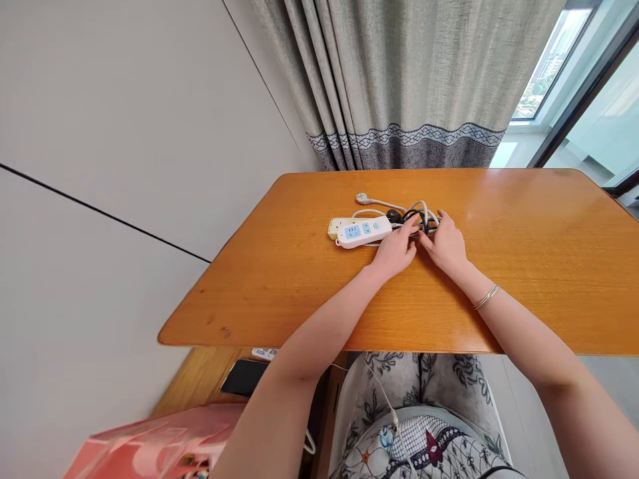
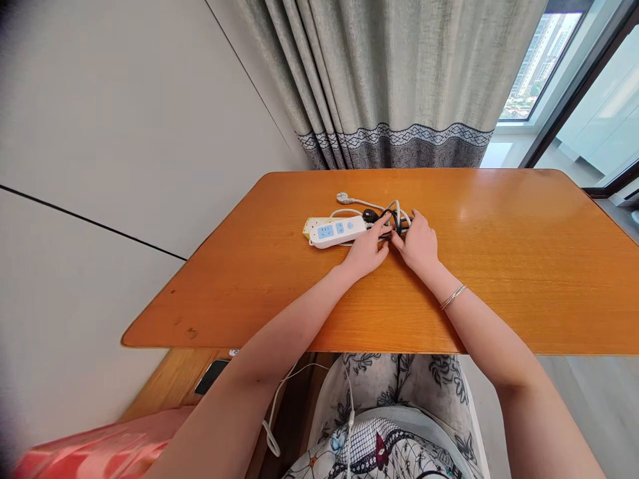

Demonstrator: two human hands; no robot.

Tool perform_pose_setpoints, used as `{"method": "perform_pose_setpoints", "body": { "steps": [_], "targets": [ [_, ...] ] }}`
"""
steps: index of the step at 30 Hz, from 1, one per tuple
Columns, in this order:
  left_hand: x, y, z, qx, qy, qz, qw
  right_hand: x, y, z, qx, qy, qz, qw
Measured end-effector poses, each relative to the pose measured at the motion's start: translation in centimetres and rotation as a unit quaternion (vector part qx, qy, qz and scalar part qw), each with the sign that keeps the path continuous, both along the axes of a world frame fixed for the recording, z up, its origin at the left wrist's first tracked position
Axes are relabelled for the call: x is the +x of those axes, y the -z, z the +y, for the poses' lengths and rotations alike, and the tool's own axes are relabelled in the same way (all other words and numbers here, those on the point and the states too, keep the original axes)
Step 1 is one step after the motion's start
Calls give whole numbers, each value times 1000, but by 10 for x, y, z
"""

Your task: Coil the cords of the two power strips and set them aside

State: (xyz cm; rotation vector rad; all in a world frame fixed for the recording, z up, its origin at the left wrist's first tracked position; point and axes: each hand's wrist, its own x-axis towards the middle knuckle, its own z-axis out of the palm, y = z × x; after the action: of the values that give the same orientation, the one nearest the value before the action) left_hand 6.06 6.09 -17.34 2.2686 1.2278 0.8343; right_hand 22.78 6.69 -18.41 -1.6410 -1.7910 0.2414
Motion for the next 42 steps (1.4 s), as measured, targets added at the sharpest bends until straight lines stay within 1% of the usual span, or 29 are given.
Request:
{"method": "perform_pose_setpoints", "body": {
  "steps": [5, 8, 12, 17, 22, 24, 28, 32, 34, 36, 39, 42],
  "targets": [
    [1, -3, 1, 14, -39, 52, 998, -4, -10, -4, 8, -21, -28, 999],
    [4, -5, 1, 21, -65, 91, 994, -4, -11, -6, 18, -42, 3, 999],
    [9, -8, 0, 23, -95, 134, 986, -6, -9, -6, 7, -50, 47, 998],
    [10, -11, 3, 44, -66, 153, 985, -3, -6, -4, 1, -48, 59, 997],
    [7, -13, 6, 47, -51, 167, 983, 6, -5, 2, -27, -46, 47, 997],
    [6, -13, 7, 51, -46, 174, 982, 10, -6, 3, -28, -51, 45, 997],
    [3, -13, 5, 57, -33, 180, 981, 13, -9, 3, -5, -50, 57, 997],
    [-1, -13, 5, 52, -40, 179, 982, 12, -14, 2, -31, -33, 96, 994],
    [-4, -12, 5, 51, -48, 174, 982, 13, -14, 3, -39, -24, 147, 988],
    [-7, -11, 7, 51, -57, 164, 984, 14, -12, 6, -55, -30, 216, 974],
    [-12, -8, 9, 54, -63, 145, 986, 18, -6, 12, -72, -58, 329, 940],
    [-18, -5, 11, 56, -49, 124, 989, 22, -1, 15, -86, -75, 419, 901]
  ]
}}
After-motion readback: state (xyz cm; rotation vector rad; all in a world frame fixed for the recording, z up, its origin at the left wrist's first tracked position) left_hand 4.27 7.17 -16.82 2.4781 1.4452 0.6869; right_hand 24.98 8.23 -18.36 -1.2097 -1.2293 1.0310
